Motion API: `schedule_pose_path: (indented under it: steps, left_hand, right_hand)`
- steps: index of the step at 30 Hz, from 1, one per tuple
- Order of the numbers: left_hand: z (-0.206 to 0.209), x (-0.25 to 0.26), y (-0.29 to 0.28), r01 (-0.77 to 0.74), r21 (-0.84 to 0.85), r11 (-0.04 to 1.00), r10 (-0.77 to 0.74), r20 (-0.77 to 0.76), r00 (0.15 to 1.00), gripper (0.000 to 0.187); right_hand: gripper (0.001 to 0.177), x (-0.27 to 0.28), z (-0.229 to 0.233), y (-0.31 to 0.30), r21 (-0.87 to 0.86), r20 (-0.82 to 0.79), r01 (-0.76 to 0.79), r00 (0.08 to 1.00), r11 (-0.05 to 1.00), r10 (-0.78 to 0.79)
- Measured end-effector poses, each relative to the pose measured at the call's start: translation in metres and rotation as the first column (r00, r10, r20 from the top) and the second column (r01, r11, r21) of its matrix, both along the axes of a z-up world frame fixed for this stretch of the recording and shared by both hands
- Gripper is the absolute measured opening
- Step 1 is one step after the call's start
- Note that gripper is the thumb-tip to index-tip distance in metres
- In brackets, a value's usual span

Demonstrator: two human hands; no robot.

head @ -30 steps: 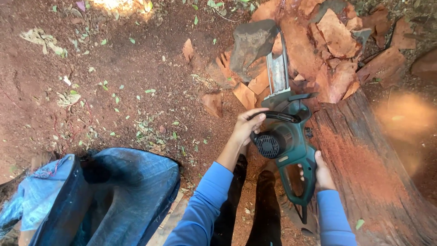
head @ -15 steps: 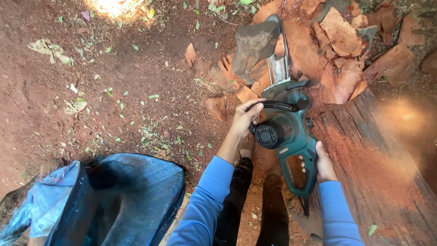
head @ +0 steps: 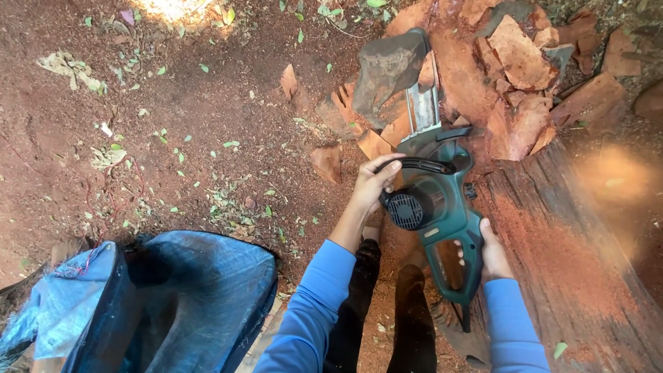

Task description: Using an electric chainsaw to cut a large wooden log into smaller sections.

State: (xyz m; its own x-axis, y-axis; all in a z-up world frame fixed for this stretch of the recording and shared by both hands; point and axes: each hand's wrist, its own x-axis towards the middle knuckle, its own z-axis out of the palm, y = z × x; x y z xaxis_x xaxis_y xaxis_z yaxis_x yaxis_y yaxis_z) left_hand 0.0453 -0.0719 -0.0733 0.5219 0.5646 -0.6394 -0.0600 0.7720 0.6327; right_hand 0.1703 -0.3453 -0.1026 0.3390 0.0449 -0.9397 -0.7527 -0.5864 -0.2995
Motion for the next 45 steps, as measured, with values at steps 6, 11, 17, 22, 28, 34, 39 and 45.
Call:
schedule_pose_path:
  steps: [6,11,17,22,28,34,39,45]
  left_hand:
    - [-0.001,0.002,-0.002,-0.013,-0.007,1.000,0.013,0.001,1.000,0.028]
    - [0.006,-0.011,-0.016,-0.003,-0.001,1.000,0.003,-0.021,1.000,0.027]
    - [0.010,-0.022,-0.030,0.008,-0.013,1.000,-0.008,-0.017,1.000,0.027]
    - [0.008,-0.031,-0.038,0.009,-0.010,1.000,-0.009,-0.003,1.000,0.028]
    - [0.003,-0.045,-0.053,0.005,0.010,1.000,-0.004,-0.016,1.000,0.029]
    - [-0.001,-0.058,-0.054,0.041,0.001,0.999,-0.041,-0.019,0.999,0.026]
    - [0.000,-0.081,-0.057,0.084,-0.033,0.996,-0.085,-0.026,0.996,0.027]
    - [0.002,-0.097,-0.041,0.103,-0.036,0.994,-0.104,-0.013,0.994,0.027]
  right_hand:
    - [0.062,0.005,-0.003,-0.006,0.074,-0.019,0.020,1.000,0.997,-0.019]
    - [0.055,-0.009,0.001,-0.019,0.079,-0.035,0.043,0.999,0.996,-0.041]
    - [0.061,-0.019,-0.001,-0.040,0.100,-0.036,0.039,0.999,0.994,-0.035]
    - [0.062,-0.029,-0.010,-0.056,0.102,-0.057,0.058,0.997,0.993,-0.053]
    - [0.060,-0.039,-0.008,-0.071,0.128,-0.082,0.047,0.996,0.991,-0.036]
    - [0.060,-0.053,0.003,-0.071,0.114,-0.113,0.098,0.990,0.989,-0.085]
    - [0.075,-0.080,0.081,-0.026,-0.071,-0.089,0.128,0.987,0.989,-0.134]
    - [0.082,-0.102,0.113,0.017,-0.067,-0.081,0.197,0.976,0.978,-0.202]
